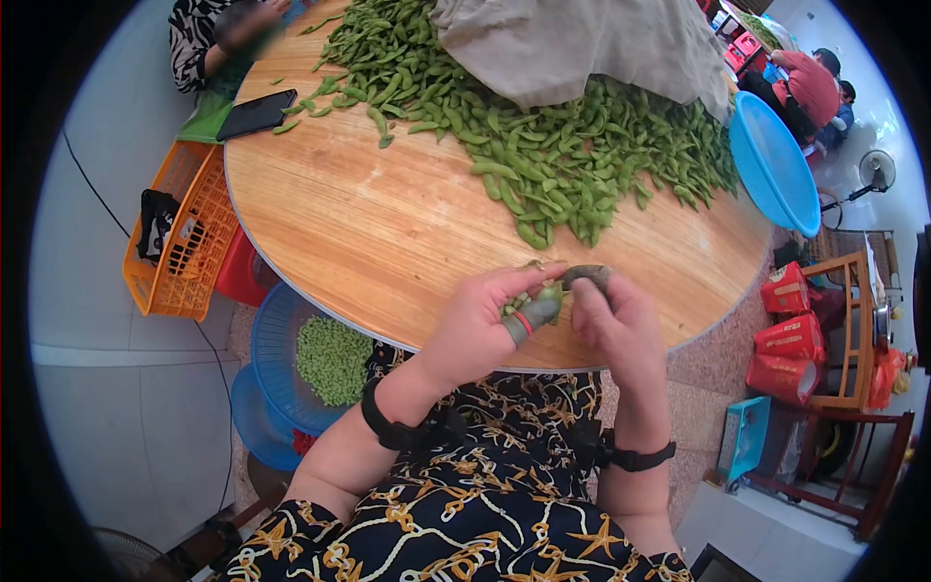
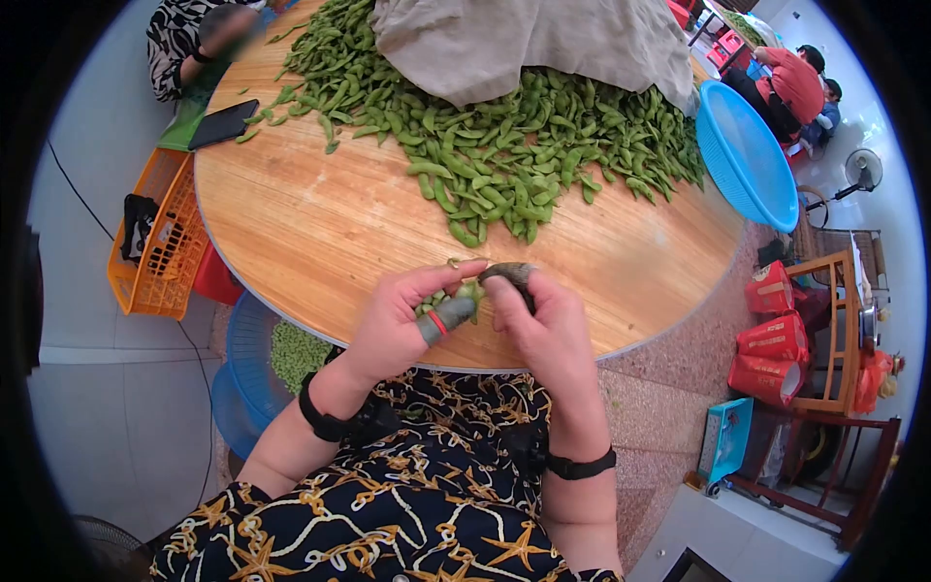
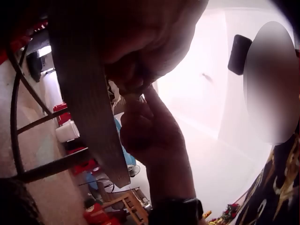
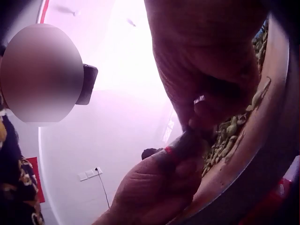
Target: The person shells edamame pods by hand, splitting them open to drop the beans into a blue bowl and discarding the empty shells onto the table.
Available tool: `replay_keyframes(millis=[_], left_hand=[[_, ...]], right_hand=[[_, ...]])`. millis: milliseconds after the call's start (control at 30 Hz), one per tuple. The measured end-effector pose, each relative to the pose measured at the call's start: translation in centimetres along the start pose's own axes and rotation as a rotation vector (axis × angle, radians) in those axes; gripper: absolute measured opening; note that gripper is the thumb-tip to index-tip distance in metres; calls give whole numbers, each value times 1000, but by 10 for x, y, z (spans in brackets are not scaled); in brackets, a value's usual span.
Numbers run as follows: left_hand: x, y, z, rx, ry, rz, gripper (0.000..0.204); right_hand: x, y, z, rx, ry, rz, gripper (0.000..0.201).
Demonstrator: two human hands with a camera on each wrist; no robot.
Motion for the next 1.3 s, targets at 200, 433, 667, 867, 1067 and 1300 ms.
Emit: replay_keyframes(millis=[200, 433, 667, 867, 1067, 1300], left_hand=[[25, 0, -3, 41, 308, 431, 39], [14, -8, -8, 86, 239, 124, 21], [-21, -35, -5, 227, -253, -651, 11], [-23, -52, -9, 248, -204, -772, 13], [-14, -44, -13, 184, -240, -663, 17], [-9, -14, -16, -128, -293, -798, 21]], right_hand=[[15, 8, 0, -104, 74, 268, 11], [38, 40, -3, -285, 319, 1219, 9], [-10, 5, -14, -294, -69, -144, 14], [-17, 19, -3, 96, -358, -606, 18], [-7, 49, 2, 151, -552, -994, 22], [15, 41, -2, -285, 225, 489, 17]])
Point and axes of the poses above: each hand's wrist, its own z-axis towards the middle knuckle, its own y-axis out of the palm, x = y × z, the point moved 7 cm from there along z, towards the middle knuckle, and after that the axes turned 8 degrees about z, right-handed, at the moved point
